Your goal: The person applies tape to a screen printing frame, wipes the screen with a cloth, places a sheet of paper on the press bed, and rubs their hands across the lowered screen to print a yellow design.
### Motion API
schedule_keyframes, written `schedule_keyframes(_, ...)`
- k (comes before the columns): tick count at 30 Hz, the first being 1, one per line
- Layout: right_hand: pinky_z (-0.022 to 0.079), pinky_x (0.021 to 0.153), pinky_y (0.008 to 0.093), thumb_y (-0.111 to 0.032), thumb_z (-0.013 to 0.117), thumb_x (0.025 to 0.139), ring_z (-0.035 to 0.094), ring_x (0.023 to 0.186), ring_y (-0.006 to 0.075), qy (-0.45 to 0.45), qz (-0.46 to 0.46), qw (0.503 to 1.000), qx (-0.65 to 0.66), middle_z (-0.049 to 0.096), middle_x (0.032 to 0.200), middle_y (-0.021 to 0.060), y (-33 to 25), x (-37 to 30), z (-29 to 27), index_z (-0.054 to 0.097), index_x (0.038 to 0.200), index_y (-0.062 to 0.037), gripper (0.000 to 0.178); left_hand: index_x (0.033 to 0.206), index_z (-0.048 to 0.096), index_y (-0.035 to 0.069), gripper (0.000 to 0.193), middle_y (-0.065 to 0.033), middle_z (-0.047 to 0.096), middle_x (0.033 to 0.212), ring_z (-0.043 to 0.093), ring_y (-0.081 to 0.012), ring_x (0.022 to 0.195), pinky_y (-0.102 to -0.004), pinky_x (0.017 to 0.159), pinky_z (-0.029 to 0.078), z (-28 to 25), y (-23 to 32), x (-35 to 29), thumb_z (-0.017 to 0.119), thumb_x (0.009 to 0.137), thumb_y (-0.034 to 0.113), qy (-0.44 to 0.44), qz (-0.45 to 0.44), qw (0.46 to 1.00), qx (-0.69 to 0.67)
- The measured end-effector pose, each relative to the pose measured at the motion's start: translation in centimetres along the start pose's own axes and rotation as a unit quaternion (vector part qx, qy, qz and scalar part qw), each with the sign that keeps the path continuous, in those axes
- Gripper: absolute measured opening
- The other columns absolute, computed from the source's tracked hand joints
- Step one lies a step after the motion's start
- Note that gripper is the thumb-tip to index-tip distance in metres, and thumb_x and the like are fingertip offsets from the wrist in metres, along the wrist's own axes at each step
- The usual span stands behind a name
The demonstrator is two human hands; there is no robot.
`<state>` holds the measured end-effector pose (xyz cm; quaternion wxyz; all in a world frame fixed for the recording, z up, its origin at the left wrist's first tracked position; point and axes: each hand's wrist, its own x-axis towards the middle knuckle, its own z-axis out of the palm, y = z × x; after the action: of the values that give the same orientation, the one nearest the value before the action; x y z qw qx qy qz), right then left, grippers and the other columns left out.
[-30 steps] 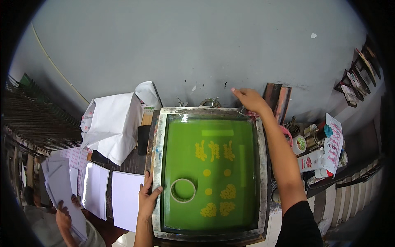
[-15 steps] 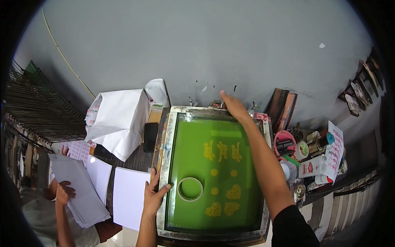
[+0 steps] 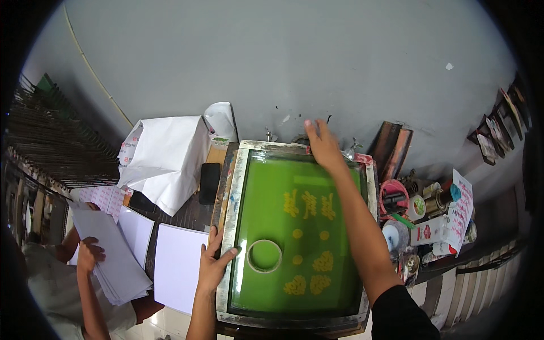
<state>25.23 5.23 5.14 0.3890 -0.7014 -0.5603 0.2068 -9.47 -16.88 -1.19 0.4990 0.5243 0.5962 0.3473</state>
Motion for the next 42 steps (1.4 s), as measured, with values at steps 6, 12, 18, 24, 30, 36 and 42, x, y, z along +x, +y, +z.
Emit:
schedule_keyframes(6, 0.040, 0.113, 0.0510, -0.072, 0.034, 0.102, 0.053, 0.136, 0.0451, -0.196, -0.002, 0.979, -0.045, 0.060, 0.138, 0.0342, -6.6, 0.2, 2.8, 0.060, 0.138, 0.0042, 0.088, 0.154, 0.052, 0.012, 0.072, -0.0236, 0.025, 0.169, 0.022, -0.0261, 0.160, -0.0524, 0.125, -0.012, 0.0, -0.3, 0.0, 0.079, 0.089, 0.026, 0.001, -0.004, 1.000, 0.000)
schedule_keyframes(12, 0.032, 0.120, 0.0496, -0.076, 0.028, 0.101, 0.045, 0.145, 0.0428, -0.198, 0.057, 0.978, 0.032, 0.055, 0.146, 0.0315, -3.9, 2.2, 7.8, 0.061, 0.137, 0.0058, 0.095, 0.154, 0.052, 0.012, 0.073, -0.0235, 0.025, 0.169, 0.020, -0.0255, 0.161, -0.0519, 0.126, -0.011, 0.1, 0.3, 0.2, 0.080, 0.088, 0.026, -0.001, -0.006, 1.000, 0.020)
schedule_keyframes(18, 0.033, 0.118, 0.0491, -0.076, 0.027, 0.101, 0.050, 0.137, 0.0332, -0.151, 0.131, 0.968, 0.150, 0.060, 0.142, 0.0223, -1.0, 5.2, 10.9, 0.058, 0.140, 0.0047, 0.095, 0.154, 0.052, 0.012, 0.072, -0.0236, 0.026, 0.169, 0.021, -0.0250, 0.161, -0.0520, 0.126, -0.010, 0.4, 0.4, 0.4, 0.080, 0.089, 0.026, -0.005, -0.009, 1.000, 0.021)
schedule_keyframes(24, 0.022, 0.124, 0.0534, -0.074, 0.023, 0.102, 0.047, 0.143, 0.0412, -0.216, 0.047, 0.973, 0.068, 0.058, 0.147, 0.0221, -2.9, 2.3, 8.7, 0.049, 0.151, -0.0016, 0.090, 0.154, 0.051, 0.012, 0.072, -0.0238, 0.028, 0.168, 0.022, -0.0249, 0.160, -0.0518, 0.126, -0.009, 0.2, 0.3, 0.1, 0.079, 0.090, 0.027, -0.005, -0.008, 1.000, 0.027)
schedule_keyframes(30, 0.013, 0.127, 0.0554, -0.067, 0.024, 0.105, 0.045, 0.144, 0.0445, -0.165, -0.008, 0.986, -0.020, 0.058, 0.144, 0.0289, -4.2, -0.4, 7.6, 0.033, 0.158, 0.0032, 0.088, 0.160, 0.037, 0.003, 0.083, -0.0239, 0.030, 0.168, 0.020, -0.0312, 0.160, -0.0532, 0.126, -0.009, -0.3, 0.3, -0.9, 0.077, 0.090, 0.025, -0.012, -0.019, 0.993, -0.113)
schedule_keyframes(36, 0.024, 0.125, 0.0520, -0.057, 0.030, 0.108, 0.046, 0.142, 0.0467, -0.149, -0.031, 0.988, 0.010, 0.057, 0.144, 0.0307, -4.3, -2.3, 4.1, 0.035, 0.157, 0.0013, 0.076, 0.164, 0.025, 0.001, 0.100, -0.0225, 0.029, 0.169, 0.009, -0.0343, 0.162, -0.0613, 0.123, -0.012, 0.6, 4.7, -7.5, 0.078, 0.088, 0.038, -0.005, 0.069, 0.973, 0.219)
schedule_keyframes(42, 0.046, 0.109, 0.0480, -0.018, 0.055, 0.102, 0.058, 0.129, 0.0445, 0.049, -0.176, 0.983, 0.000, 0.064, 0.134, 0.0258, 0.5, -0.4, -6.0, 0.055, 0.144, -0.0006, 0.046, 0.165, 0.030, 0.017, 0.102, -0.0139, 0.027, 0.171, 0.015, -0.0339, 0.161, -0.0822, 0.115, 0.000, 2.8, 4.1, -14.5, 0.078, 0.083, 0.055, -0.327, 0.234, 0.801, 0.444)
